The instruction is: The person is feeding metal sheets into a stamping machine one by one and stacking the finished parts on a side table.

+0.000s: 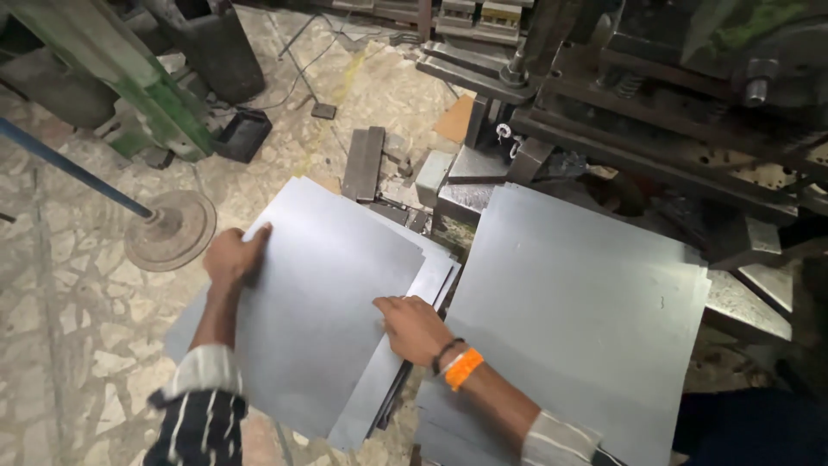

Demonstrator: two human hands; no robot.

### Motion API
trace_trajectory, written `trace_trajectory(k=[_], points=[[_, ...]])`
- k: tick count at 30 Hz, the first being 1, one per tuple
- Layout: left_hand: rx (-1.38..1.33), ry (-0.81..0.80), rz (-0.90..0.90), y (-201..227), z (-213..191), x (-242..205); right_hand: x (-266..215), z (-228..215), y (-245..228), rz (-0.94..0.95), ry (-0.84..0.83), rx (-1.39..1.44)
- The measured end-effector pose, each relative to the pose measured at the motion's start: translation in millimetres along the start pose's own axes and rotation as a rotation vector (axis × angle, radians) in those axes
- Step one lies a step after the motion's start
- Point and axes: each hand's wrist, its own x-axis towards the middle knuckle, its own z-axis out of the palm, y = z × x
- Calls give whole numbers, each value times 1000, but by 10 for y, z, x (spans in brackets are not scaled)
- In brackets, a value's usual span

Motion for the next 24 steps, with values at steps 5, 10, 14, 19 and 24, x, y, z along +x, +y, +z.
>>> trace_trajectory(k=[5, 10, 14, 19, 24], points=[[-361, 208, 48, 468, -967, -649, -528, -171, -343, 140, 407, 585], [-772, 156, 12, 1010, -1280, -1114, -998, -93, -234, 362, 701, 915], [-940, -203, -57, 1597, -1123, -1522, -1412, 405, 581, 255, 855, 608], [-1473, -965, 155, 1867, -383, -1731, -2097, -527, 678, 536, 1104, 1155], [-1202, -993, 98, 2706, -564, -2734, -2747, -1178, 966, 537, 1145, 1310]])
